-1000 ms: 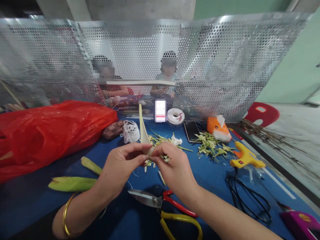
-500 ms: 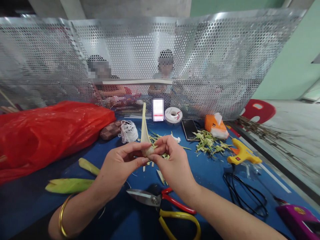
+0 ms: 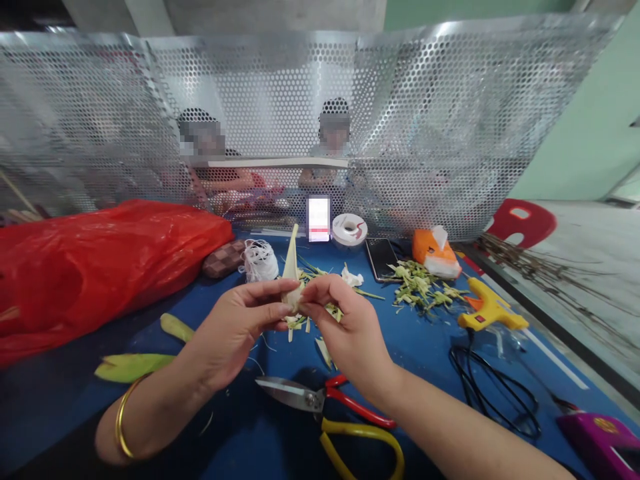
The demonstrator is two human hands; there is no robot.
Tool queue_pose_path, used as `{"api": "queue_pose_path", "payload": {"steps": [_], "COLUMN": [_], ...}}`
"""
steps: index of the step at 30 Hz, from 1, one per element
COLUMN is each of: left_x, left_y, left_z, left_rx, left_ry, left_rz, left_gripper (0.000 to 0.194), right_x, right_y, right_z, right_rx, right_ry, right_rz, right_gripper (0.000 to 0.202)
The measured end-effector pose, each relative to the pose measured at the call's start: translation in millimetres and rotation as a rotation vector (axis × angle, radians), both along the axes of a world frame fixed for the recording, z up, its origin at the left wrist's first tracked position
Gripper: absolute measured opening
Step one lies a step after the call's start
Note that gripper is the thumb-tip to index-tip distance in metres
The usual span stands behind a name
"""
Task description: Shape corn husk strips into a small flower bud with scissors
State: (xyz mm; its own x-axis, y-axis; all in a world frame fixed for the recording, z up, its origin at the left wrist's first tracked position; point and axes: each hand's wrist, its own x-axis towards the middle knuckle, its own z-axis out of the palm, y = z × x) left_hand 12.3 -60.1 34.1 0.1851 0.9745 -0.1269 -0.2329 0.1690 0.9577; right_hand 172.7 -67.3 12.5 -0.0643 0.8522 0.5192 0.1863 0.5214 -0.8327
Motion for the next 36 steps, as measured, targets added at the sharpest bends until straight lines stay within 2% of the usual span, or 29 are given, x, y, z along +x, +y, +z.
{"api": "queue_pose_path", "payload": {"steps": [3, 7, 14, 24, 29, 36], "left_x": [-0.7, -2.6, -4.3, -3.8, -1.9, 4.7], "left_y": [-0.6, -1.8, -3.5, -4.9, -5.3, -6.9], "left_z": [2.5, 4.0, 3.3, 6.1, 4.4, 2.9], "left_rx": [-0.029, -0.051, -0.059, -0.059, -0.038, 0.114], "left_ry": [-0.016, -0.018, -0.015, -0.014, -0.005, 0.063], "left_rz": [-0.005, -0.013, -0.051, -0.045, -0.034, 0.084], "left_gripper": [0.027, 0.028, 0.028, 0.027, 0.027, 0.022], "right_x": [2.3, 3.0, 5.7, 7.0, 6.8, 3.5], "right_y": [1.6, 4.0, 4.7, 2.0, 2.8, 3.3], "right_z": [-3.5, -2.7, -3.8, -0.2, -1.0, 0.6], "right_rx": [0.170, 0.291, 0.416, 0.519, 0.484, 0.238], "right_ry": [-0.094, -0.169, -0.255, -0.310, -0.310, -0.243], "right_rz": [0.034, 0.085, -0.043, -0.076, -0.080, -0.109], "right_gripper": [0.012, 0.018, 0.021, 0.026, 0.022, 0.012]}}
